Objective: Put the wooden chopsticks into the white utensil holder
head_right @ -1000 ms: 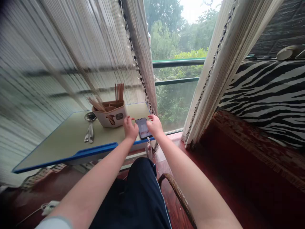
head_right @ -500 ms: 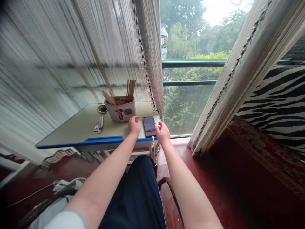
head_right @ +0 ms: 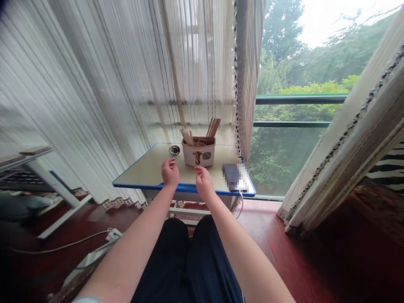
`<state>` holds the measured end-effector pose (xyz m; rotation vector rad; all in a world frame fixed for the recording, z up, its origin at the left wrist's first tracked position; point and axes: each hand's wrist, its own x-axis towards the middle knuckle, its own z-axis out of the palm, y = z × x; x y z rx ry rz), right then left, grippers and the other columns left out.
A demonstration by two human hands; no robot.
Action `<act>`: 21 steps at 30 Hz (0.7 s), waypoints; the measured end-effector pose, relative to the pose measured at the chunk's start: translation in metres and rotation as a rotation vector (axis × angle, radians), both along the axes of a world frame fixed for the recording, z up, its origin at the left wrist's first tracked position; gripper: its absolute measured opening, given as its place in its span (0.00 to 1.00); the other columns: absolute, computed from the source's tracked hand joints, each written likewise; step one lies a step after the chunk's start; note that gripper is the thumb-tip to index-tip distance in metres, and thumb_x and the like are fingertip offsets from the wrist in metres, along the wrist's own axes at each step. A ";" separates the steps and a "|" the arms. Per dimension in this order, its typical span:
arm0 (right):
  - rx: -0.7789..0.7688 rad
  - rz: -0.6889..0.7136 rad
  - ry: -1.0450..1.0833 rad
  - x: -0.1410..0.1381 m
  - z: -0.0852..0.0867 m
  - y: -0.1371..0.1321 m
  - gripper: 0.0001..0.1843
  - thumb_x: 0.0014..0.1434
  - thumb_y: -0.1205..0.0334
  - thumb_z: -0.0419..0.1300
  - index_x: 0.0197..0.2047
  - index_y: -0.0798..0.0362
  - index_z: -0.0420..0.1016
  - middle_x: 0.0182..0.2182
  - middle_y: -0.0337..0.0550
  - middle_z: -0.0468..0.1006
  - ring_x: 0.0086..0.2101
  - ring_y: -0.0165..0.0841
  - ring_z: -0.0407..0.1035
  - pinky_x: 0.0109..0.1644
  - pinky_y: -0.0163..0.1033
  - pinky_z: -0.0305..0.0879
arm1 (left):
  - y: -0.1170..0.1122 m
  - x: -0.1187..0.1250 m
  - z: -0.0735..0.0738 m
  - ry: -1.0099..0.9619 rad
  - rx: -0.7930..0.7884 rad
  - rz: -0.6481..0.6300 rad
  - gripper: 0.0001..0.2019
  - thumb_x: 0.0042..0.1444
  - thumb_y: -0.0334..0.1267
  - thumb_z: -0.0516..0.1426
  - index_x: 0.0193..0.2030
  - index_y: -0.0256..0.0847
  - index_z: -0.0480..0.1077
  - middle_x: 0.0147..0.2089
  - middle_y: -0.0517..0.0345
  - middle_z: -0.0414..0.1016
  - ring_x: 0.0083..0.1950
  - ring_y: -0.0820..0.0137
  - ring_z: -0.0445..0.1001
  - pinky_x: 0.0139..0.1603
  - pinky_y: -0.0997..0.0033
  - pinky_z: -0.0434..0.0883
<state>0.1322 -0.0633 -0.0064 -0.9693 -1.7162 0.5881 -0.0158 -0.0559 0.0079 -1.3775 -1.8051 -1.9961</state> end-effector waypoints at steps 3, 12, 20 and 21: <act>0.015 0.016 -0.164 -0.029 0.003 0.013 0.18 0.55 0.65 0.47 0.47 0.54 0.69 0.42 0.45 0.74 0.39 0.32 0.69 0.46 0.38 0.64 | 0.001 -0.035 -0.003 0.057 -0.069 0.049 0.11 0.48 0.25 0.50 0.37 0.39 0.68 0.41 0.51 0.69 0.41 0.67 0.70 0.47 0.66 0.67; 0.158 0.093 -0.517 -0.090 0.008 0.039 0.15 0.58 0.63 0.49 0.43 0.50 0.75 0.42 0.45 0.75 0.42 0.34 0.67 0.47 0.37 0.59 | 0.015 -0.069 -0.021 -0.189 -0.326 0.067 0.16 0.45 0.23 0.49 0.40 0.38 0.68 0.46 0.48 0.70 0.50 0.64 0.68 0.52 0.67 0.63; 0.224 0.050 -0.815 -0.095 0.005 0.028 0.21 0.58 0.48 0.50 0.49 0.51 0.70 0.44 0.48 0.75 0.46 0.40 0.64 0.49 0.40 0.56 | 0.008 -0.066 -0.019 -0.175 -0.304 0.048 0.15 0.44 0.24 0.47 0.37 0.37 0.68 0.43 0.47 0.69 0.47 0.64 0.69 0.51 0.67 0.63; 0.210 0.040 -0.819 -0.096 0.007 0.029 0.23 0.57 0.48 0.51 0.51 0.52 0.69 0.45 0.49 0.74 0.47 0.41 0.64 0.48 0.40 0.56 | 0.007 -0.065 -0.019 -0.183 -0.306 0.055 0.15 0.44 0.23 0.47 0.37 0.37 0.68 0.43 0.46 0.69 0.47 0.64 0.69 0.50 0.67 0.63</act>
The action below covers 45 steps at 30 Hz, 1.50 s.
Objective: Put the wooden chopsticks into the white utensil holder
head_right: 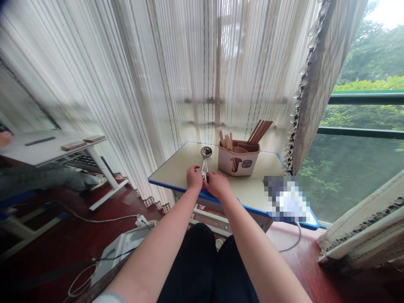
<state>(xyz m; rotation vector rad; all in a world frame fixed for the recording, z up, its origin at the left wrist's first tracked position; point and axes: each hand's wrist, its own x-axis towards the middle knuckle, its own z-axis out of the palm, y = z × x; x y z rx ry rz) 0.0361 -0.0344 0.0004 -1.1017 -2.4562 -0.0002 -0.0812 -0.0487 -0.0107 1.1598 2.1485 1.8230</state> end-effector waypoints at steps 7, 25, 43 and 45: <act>-0.178 -0.149 0.027 -0.016 0.010 0.011 0.35 0.54 0.57 0.54 0.62 0.60 0.51 0.46 0.56 0.74 0.45 0.42 0.67 0.45 0.38 0.60 | 0.004 -0.006 -0.001 -0.166 0.004 -0.005 0.13 0.46 0.24 0.49 0.38 0.39 0.65 0.41 0.50 0.72 0.43 0.66 0.70 0.46 0.68 0.65; -0.135 -0.181 0.187 -0.010 0.002 0.012 0.18 0.61 0.58 0.46 0.51 0.53 0.67 0.41 0.51 0.77 0.41 0.39 0.70 0.40 0.37 0.60 | 0.002 -0.011 -0.009 -0.300 0.097 -0.092 0.09 0.48 0.28 0.53 0.37 0.40 0.68 0.39 0.53 0.73 0.40 0.68 0.71 0.44 0.67 0.67; -0.136 0.155 0.302 -0.008 0.005 0.002 0.19 0.62 0.56 0.45 0.52 0.51 0.67 0.39 0.45 0.77 0.39 0.35 0.70 0.41 0.36 0.61 | 0.026 -0.077 0.011 -1.058 0.453 -0.533 0.08 0.48 0.33 0.61 0.36 0.35 0.71 0.36 0.55 0.75 0.35 0.75 0.75 0.44 0.72 0.72; -0.154 0.157 0.299 -0.008 0.004 0.002 0.19 0.63 0.56 0.44 0.50 0.51 0.68 0.38 0.45 0.77 0.39 0.36 0.70 0.41 0.36 0.62 | 0.025 -0.078 0.011 -1.044 0.422 -0.488 0.08 0.48 0.34 0.61 0.35 0.36 0.70 0.35 0.57 0.75 0.34 0.76 0.74 0.43 0.73 0.71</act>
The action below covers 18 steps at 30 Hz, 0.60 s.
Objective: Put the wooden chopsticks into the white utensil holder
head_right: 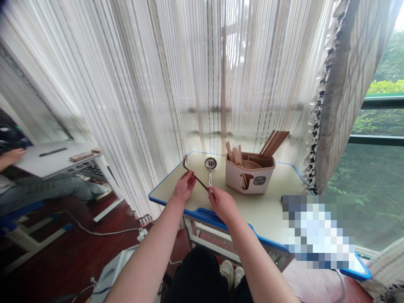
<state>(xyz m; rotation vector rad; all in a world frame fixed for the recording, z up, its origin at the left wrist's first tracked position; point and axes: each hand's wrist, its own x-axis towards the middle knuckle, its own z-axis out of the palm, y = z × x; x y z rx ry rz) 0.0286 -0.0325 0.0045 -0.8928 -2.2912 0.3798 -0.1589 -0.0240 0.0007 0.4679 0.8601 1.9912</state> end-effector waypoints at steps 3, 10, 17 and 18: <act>-0.021 0.001 0.001 0.000 -0.001 0.001 0.19 0.63 0.57 0.43 0.48 0.51 0.70 0.39 0.46 0.78 0.39 0.36 0.71 0.41 0.36 0.62 | -0.003 0.001 0.000 0.007 -0.053 0.042 0.06 0.48 0.34 0.61 0.33 0.37 0.70 0.33 0.58 0.74 0.32 0.77 0.73 0.40 0.75 0.70; -0.070 0.007 0.027 0.002 0.003 -0.002 0.18 0.62 0.56 0.44 0.47 0.51 0.71 0.37 0.46 0.78 0.38 0.37 0.71 0.41 0.38 0.64 | -0.013 0.009 0.010 0.020 -0.035 0.090 0.08 0.45 0.34 0.62 0.33 0.37 0.69 0.30 0.60 0.72 0.29 0.78 0.71 0.36 0.76 0.70; -0.071 0.021 0.176 0.013 0.014 -0.020 0.20 0.59 0.53 0.50 0.52 0.51 0.66 0.36 0.45 0.77 0.34 0.36 0.71 0.40 0.38 0.66 | -0.023 0.027 0.065 0.143 0.060 0.103 0.13 0.41 0.37 0.64 0.34 0.35 0.70 0.30 0.59 0.72 0.29 0.78 0.70 0.31 0.78 0.68; -0.069 0.011 0.199 0.017 0.018 -0.023 0.20 0.59 0.53 0.49 0.52 0.50 0.66 0.36 0.44 0.77 0.34 0.35 0.71 0.40 0.38 0.66 | -0.025 0.031 0.075 0.194 0.078 0.096 0.13 0.42 0.38 0.64 0.34 0.35 0.70 0.31 0.58 0.73 0.29 0.77 0.71 0.30 0.78 0.68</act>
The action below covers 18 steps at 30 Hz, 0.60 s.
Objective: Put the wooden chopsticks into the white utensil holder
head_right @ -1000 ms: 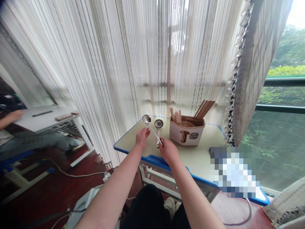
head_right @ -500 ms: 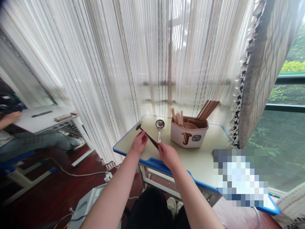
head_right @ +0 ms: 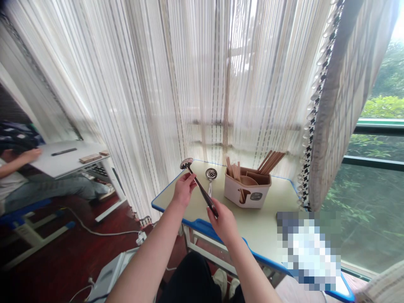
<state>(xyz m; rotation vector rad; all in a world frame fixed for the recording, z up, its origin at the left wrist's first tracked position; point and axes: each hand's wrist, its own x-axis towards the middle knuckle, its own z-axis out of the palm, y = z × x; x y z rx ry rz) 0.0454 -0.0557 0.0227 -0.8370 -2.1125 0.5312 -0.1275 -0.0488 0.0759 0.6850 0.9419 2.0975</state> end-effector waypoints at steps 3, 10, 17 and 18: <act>0.007 -0.042 0.036 0.012 0.013 -0.007 0.20 0.60 0.54 0.48 0.54 0.50 0.64 0.34 0.44 0.77 0.33 0.35 0.72 0.38 0.37 0.67 | -0.002 0.018 0.029 0.143 0.038 -0.021 0.13 0.43 0.40 0.64 0.35 0.36 0.71 0.32 0.56 0.74 0.30 0.75 0.72 0.29 0.76 0.68; 0.085 -0.275 -0.107 0.034 0.019 0.000 0.22 0.61 0.56 0.46 0.56 0.53 0.61 0.38 0.49 0.77 0.37 0.40 0.72 0.38 0.41 0.66 | 0.012 0.068 0.071 0.366 0.063 -0.080 0.13 0.43 0.41 0.64 0.34 0.36 0.74 0.30 0.55 0.76 0.29 0.72 0.72 0.30 0.73 0.70; -0.038 -0.260 0.092 0.071 0.064 0.011 0.18 0.60 0.54 0.49 0.50 0.51 0.66 0.38 0.46 0.76 0.33 0.35 0.71 0.39 0.40 0.68 | 0.016 0.091 0.078 0.531 0.056 -0.040 0.11 0.43 0.38 0.64 0.35 0.40 0.77 0.34 0.54 0.78 0.34 0.69 0.74 0.39 0.68 0.71; -0.040 -0.268 0.170 0.078 0.080 0.012 0.17 0.59 0.53 0.50 0.48 0.52 0.67 0.36 0.46 0.76 0.33 0.34 0.71 0.38 0.40 0.68 | 0.015 0.093 0.078 0.537 0.061 -0.049 0.10 0.43 0.37 0.64 0.34 0.40 0.78 0.34 0.53 0.78 0.34 0.68 0.74 0.40 0.67 0.71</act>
